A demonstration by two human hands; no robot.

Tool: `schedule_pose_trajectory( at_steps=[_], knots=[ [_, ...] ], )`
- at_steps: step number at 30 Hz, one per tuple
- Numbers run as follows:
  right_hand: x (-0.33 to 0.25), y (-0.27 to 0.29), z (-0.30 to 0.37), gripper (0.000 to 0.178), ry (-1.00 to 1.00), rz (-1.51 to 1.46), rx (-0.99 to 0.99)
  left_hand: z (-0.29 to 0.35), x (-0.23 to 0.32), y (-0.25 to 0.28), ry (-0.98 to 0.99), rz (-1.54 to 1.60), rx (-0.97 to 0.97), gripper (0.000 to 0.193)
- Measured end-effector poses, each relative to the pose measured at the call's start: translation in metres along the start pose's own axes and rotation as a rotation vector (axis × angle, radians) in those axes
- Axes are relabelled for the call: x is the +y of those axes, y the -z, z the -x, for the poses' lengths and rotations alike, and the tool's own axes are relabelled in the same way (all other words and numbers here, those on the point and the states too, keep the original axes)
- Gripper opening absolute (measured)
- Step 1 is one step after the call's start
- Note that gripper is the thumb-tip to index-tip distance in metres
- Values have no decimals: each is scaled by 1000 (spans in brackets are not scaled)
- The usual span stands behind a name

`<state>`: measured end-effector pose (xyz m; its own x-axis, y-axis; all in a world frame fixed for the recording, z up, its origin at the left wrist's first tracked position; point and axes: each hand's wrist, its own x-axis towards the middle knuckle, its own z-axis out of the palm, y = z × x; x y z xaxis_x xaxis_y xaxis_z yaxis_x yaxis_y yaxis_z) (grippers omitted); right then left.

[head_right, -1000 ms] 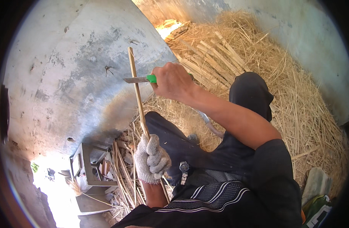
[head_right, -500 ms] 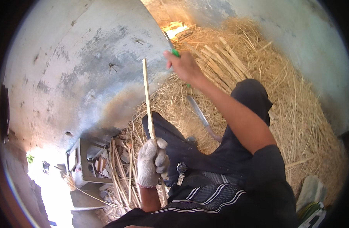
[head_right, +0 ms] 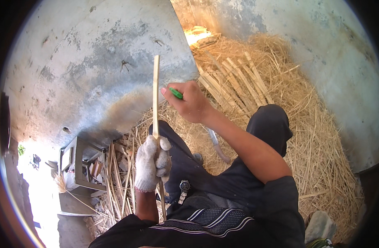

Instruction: The person sits on a bed of straw and uses a green utility knife to split long bamboo poles into thin strips. They hold the pole with a gloved left hand and shave the material with the right hand, occasionally switching to a curved blade to separate the strips further.

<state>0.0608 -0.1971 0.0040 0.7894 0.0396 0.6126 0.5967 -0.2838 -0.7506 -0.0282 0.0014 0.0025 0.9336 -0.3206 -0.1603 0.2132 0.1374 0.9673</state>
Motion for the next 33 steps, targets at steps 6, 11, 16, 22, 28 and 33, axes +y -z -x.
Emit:
schedule_pose_trajectory(
  at_steps=[6, 11, 16, 22, 28, 33],
  knots=[
    [3, -24, 13, 7, 348, 453, 71, -2, 8, -3, 36, 100, 5, 45],
    [-4, -26, 6, 14, 338, 527, 255, 4, 14, -18, 4, 61, 55, 37],
    [4, -33, -9, 15, 393, 569, 333, 6, 17, -22, -52, -91, 150, 37],
    [12, -42, -34, 14, 366, 555, 337, 10, 24, -12, -78, -133, 179, 35],
    [32, -37, -85, 12, 271, 637, 368, 14, 31, -12, 8, -1, 185, 38],
    [85, -25, -144, 19, -68, 1305, 273, 15, 23, 2, 34, 95, 18, 38]
  ],
)
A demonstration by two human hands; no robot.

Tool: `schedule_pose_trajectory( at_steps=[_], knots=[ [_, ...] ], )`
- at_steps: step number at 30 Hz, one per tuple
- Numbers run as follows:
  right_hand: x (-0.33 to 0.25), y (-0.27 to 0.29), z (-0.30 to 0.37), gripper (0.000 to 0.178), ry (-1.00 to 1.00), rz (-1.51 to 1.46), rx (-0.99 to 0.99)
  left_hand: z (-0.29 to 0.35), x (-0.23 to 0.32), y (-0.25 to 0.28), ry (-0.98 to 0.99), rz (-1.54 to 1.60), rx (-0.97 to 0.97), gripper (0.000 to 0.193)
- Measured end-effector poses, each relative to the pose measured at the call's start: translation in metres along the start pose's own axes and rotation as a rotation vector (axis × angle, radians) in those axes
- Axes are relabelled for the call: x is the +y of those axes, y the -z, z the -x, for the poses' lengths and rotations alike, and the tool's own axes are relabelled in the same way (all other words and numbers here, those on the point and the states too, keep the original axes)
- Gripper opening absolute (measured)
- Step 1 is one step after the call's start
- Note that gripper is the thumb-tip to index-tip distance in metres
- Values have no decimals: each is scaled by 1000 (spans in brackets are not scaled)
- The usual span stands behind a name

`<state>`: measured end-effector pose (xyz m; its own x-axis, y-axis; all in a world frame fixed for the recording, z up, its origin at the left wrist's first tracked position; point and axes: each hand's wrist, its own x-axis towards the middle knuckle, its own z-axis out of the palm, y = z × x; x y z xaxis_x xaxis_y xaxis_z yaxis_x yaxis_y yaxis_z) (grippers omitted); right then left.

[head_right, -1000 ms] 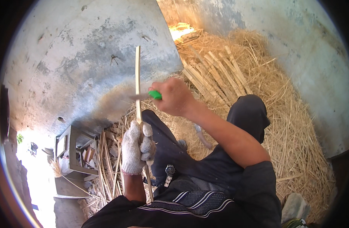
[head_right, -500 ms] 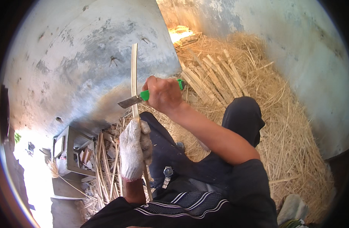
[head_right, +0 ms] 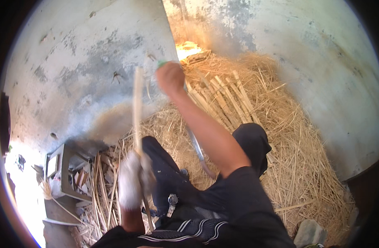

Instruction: The person sits on a bed of straw and uses a green utility knife to split long bamboo poles into thin strips. They hold the pole with a gloved left hand and shave the material with the right hand, occasionally switching to a curved blade to separate the strips further.

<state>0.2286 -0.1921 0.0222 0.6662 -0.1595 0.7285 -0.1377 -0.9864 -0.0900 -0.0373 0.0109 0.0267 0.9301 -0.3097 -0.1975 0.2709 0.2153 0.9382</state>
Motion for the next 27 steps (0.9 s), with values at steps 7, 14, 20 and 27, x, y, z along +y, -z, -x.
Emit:
schedule_pose_trajectory(
  at_steps=[7, 14, 20, 27],
  knots=[
    [71, 69, -7, 32, -339, -755, -164, -12, -21, 22, 137, 127, -5, 41],
    [36, 87, 70, 20, 70, -893, -211, -21, -14, 1, 8, -20, 13, 42],
    [10, 89, 101, 9, 375, -977, 55, -16, -11, 1, -10, -34, 39, 42],
    [17, 84, 84, 8, 122, -710, 109, 1, -17, -1, 39, -24, 34, 40]
  ],
)
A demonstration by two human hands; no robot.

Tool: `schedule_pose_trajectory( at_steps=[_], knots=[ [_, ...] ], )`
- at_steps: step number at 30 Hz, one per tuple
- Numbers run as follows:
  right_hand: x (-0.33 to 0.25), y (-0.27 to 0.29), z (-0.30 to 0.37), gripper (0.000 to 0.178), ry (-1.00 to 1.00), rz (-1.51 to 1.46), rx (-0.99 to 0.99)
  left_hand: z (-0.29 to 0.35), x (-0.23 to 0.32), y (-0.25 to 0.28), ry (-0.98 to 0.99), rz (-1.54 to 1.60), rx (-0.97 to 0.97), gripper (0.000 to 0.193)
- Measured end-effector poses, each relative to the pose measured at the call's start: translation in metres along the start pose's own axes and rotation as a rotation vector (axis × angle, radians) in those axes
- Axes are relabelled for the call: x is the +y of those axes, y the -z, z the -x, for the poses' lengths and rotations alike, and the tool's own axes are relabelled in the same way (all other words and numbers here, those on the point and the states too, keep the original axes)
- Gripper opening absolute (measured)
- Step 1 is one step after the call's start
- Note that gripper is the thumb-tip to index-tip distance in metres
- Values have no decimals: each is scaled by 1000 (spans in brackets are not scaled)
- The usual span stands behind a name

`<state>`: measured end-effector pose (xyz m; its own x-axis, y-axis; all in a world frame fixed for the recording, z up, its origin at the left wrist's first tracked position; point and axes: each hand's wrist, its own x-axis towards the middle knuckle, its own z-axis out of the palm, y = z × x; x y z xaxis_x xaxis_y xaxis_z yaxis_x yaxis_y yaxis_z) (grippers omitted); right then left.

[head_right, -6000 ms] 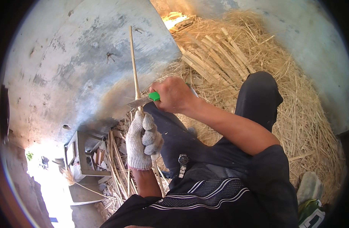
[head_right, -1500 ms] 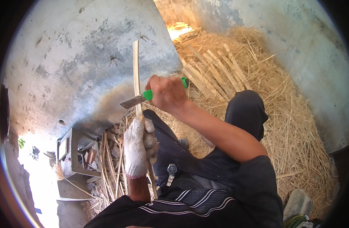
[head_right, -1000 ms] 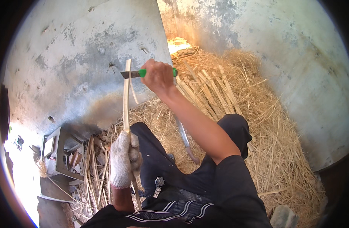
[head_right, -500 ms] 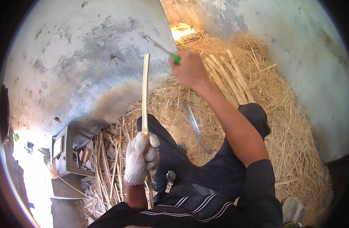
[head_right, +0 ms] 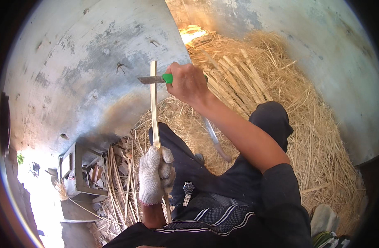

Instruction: The person sits on a bed of straw and uses a green utility knife to split long bamboo poles into thin strips. They hold the pole with a gloved left hand and shave the material with the right hand, occasionally switching to a curved blade to separate the strips further.

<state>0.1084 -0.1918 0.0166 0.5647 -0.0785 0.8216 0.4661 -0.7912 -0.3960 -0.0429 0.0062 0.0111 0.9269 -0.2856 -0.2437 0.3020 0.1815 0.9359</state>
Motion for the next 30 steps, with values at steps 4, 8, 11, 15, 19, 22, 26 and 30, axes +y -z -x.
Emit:
schedule_pose_trajectory(
  at_steps=[4, 8, 11, 15, 19, 22, 26, 30],
  knots=[
    [9, -18, -3, 14, 83, 6, 87, 4, -1, 0, -33, -109, 72, 40],
    [28, -43, -12, 27, -19, 108, -47, 1, -1, 1, -32, -152, 122, 39],
    [98, -73, -21, 33, -250, 487, -39, 13, -10, 2, -72, -317, -9, 38],
    [130, -30, -58, 35, -671, 145, -104, 22, -14, 3, 226, -223, 108, 38],
    [99, -41, -44, 40, -739, 28, -200, -8, -12, 43, 90, -33, 53, 40],
    [70, -36, -46, 45, -708, -273, -310, -11, -1, 36, 45, -76, 81, 40],
    [38, -22, -55, 51, -602, -640, -412, -18, -5, 33, 9, -96, 30, 41],
    [7, 18, -70, 50, -526, -702, -641, -27, -11, 31, 3, -81, -3, 44]
  ],
)
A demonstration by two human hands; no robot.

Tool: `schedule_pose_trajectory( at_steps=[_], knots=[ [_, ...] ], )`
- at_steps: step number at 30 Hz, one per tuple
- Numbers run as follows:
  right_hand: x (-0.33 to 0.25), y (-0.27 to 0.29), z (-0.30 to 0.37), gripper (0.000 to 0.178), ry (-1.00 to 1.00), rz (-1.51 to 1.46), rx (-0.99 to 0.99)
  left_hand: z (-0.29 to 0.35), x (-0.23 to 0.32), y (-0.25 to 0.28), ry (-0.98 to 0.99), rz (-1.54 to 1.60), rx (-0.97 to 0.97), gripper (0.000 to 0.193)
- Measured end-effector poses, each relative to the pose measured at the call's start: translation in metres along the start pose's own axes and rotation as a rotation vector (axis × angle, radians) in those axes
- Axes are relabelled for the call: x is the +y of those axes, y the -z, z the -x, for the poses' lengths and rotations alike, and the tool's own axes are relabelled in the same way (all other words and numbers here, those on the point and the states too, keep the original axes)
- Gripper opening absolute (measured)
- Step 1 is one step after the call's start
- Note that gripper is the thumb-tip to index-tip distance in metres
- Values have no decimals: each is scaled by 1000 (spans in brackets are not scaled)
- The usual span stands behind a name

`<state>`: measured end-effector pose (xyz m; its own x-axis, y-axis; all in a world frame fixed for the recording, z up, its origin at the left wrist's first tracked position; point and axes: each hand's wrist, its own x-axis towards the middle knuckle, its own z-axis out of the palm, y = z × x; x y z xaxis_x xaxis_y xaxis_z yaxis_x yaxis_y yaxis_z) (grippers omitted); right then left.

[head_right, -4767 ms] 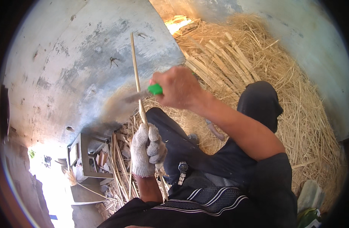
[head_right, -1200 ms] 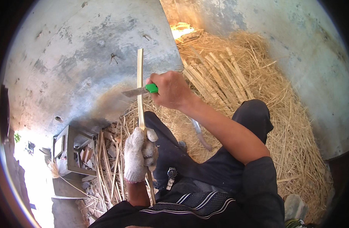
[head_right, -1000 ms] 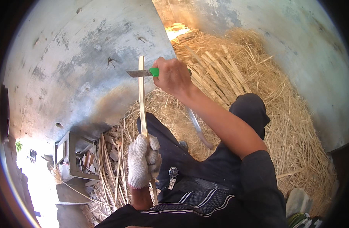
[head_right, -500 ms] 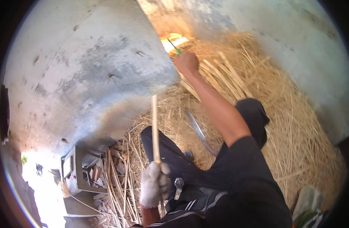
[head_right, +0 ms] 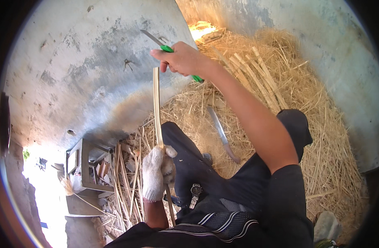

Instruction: The person sits on a bed of straw and uses a green utility knife to split long bamboo poles into thin strips. They hold the pole with a gloved left hand and shave the material with the right hand, occasionally switching to a curved blade to separate the strips further.

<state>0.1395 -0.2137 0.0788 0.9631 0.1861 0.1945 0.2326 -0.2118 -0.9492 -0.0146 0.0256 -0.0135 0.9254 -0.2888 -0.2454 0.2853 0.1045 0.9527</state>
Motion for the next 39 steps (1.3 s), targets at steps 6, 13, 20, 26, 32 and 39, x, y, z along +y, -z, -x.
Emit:
schedule_pose_trajectory(
  at_steps=[6, 13, 20, 26, 32, 39],
  knots=[
    [20, 3, 20, 46, 261, 156, 119, -2, -1, -12, 4, 35, -69, 49],
    [40, -7, 49, 47, 274, -25, 420, -4, 6, -34, 1, 95, -61, 49],
    [46, -53, 74, 37, 616, 344, 360, -11, 39, -46, -140, 107, -51, 51],
    [47, -64, 75, 27, 786, 395, 421, -14, 51, -52, -175, 198, -131, 49],
    [47, -66, 73, 29, 697, 502, 577, -11, 63, -68, -244, -7, 75, 43],
    [50, -69, 54, 24, 634, 434, 659, -4, 65, -78, -179, -29, 100, 42]
  ],
)
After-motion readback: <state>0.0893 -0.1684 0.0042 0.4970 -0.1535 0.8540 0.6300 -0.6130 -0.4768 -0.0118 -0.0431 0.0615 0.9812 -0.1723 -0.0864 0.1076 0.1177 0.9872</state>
